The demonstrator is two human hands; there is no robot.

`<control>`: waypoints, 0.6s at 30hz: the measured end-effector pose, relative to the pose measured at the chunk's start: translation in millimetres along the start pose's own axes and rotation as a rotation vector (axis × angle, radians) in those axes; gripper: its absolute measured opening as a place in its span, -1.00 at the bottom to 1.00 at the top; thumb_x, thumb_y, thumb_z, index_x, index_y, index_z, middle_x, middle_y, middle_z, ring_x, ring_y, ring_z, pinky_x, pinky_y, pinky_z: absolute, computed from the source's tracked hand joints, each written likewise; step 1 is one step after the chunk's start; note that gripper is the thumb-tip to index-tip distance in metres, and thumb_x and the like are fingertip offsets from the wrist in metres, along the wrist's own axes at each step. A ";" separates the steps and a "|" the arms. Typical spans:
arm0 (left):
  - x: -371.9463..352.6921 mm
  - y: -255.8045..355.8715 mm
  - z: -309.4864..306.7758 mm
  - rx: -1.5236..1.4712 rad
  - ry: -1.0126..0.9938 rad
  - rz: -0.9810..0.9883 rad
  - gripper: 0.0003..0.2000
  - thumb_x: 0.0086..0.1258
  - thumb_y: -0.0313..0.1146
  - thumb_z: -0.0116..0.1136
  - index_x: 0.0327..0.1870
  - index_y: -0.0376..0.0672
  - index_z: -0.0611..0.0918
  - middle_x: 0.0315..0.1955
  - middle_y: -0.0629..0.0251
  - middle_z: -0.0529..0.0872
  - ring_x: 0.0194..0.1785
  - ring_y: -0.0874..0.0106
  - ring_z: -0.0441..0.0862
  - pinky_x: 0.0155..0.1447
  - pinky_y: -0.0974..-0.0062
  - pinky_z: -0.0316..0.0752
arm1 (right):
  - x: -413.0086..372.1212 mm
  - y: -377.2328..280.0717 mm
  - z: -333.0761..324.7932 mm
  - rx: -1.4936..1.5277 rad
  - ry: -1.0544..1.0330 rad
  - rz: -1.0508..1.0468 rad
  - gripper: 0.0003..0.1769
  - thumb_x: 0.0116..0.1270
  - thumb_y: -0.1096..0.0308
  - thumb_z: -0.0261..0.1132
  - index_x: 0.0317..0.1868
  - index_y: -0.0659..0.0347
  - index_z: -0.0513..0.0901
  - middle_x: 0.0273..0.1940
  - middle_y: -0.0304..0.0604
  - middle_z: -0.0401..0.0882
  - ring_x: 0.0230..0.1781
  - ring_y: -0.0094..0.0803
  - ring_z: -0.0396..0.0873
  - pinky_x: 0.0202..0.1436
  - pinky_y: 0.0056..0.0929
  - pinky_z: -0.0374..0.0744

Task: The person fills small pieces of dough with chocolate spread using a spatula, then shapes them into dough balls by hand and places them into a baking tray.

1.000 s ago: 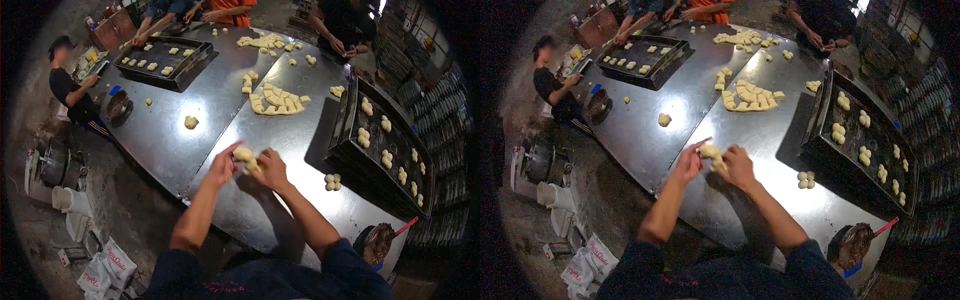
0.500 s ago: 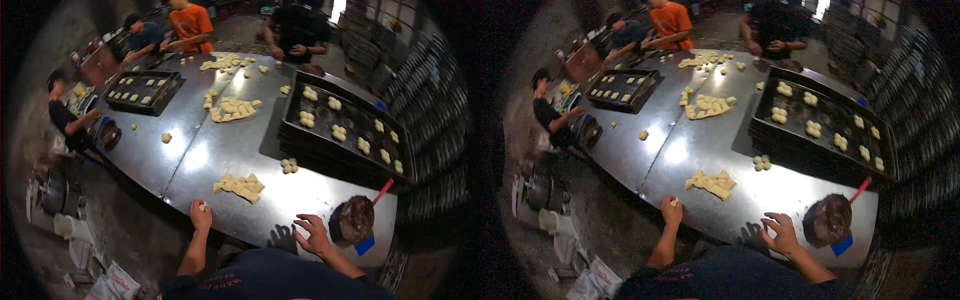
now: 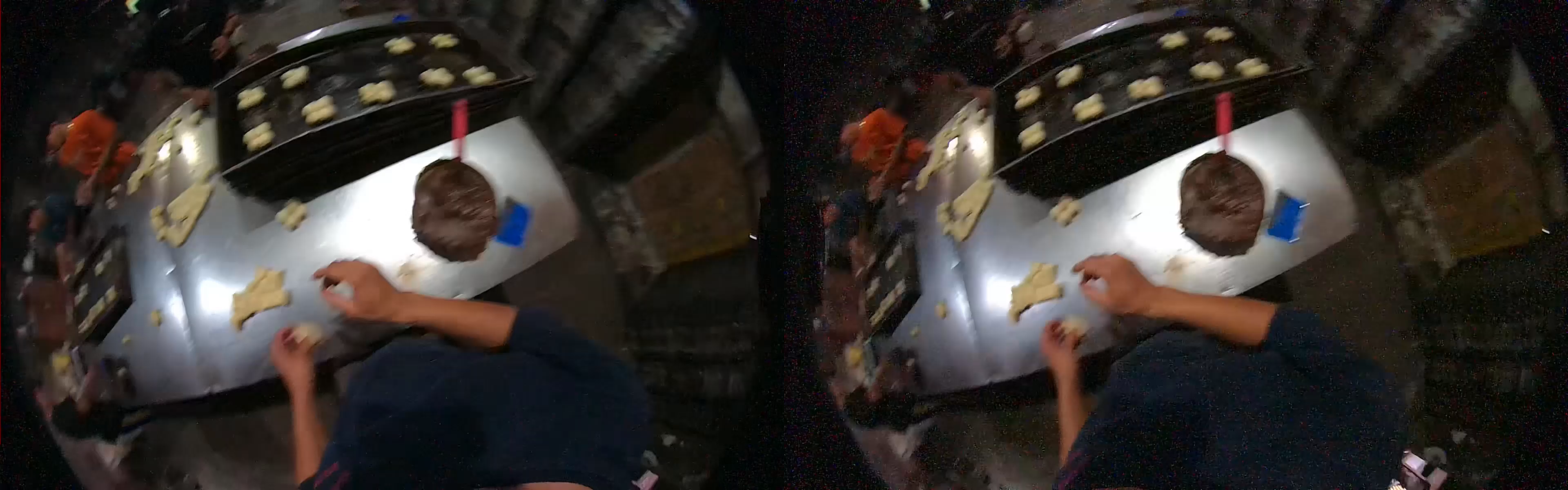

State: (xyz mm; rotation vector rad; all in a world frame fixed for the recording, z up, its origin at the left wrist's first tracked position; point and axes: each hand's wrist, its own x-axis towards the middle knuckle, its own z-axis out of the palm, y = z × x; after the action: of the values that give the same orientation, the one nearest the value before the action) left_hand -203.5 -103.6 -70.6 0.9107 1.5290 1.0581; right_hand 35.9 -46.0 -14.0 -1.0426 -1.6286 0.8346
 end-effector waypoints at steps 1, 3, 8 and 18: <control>-8.0 39.2 25.3 0.068 -0.002 0.002 -0.59 0.15 -0.61 0.30 0.04 -0.30 0.48 -0.09 0.16 0.61 -0.03 0.32 0.63 0.01 0.37 0.64 | 4.3 -3.8 31.2 0.167 0.087 0.102 -0.79 0.18 0.41 0.37 -0.16 0.27 0.68 -0.22 -0.07 0.67 -0.21 -0.30 0.65 -0.10 -0.35 0.58; -26.6 86.5 72.3 -0.130 0.018 0.151 -0.73 0.26 -0.57 0.28 -0.03 -0.26 0.55 -0.17 0.24 0.64 -0.05 0.44 0.61 0.08 0.50 0.53 | 14.9 -27.3 20.7 0.272 0.066 0.012 -0.84 0.21 0.43 0.37 -0.24 0.33 0.65 -0.25 -0.04 0.64 -0.26 -0.34 0.63 -0.12 -0.37 0.59; -36.4 163.0 113.4 -0.332 -0.367 0.225 -0.74 0.55 -0.29 0.04 -0.14 -0.34 0.65 -0.05 0.26 0.67 -0.03 0.54 0.55 0.10 0.52 0.43 | 47.2 -75.1 -45.5 -0.181 0.543 -0.363 -0.72 0.18 0.47 0.43 -0.62 0.25 0.53 -0.62 -0.22 0.49 -0.65 -0.43 0.42 -0.56 -0.45 0.36; 29.4 76.3 154.1 -0.332 -0.350 -0.408 -0.43 0.44 0.31 -0.12 -0.40 -0.07 0.55 -0.46 0.41 0.59 -0.37 0.49 0.58 -0.24 0.40 0.56 | -30.2 -12.2 -5.9 0.342 0.434 0.579 -0.59 0.32 0.11 0.32 -0.47 0.34 0.74 -0.57 -0.26 0.66 -0.63 -0.64 0.48 -0.57 -0.52 0.41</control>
State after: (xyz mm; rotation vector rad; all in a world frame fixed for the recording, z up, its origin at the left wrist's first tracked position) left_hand -55.6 -24.8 -22.1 0.4913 1.1387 0.7756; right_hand 42.8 -78.3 -12.7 -1.3502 -0.7869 1.1200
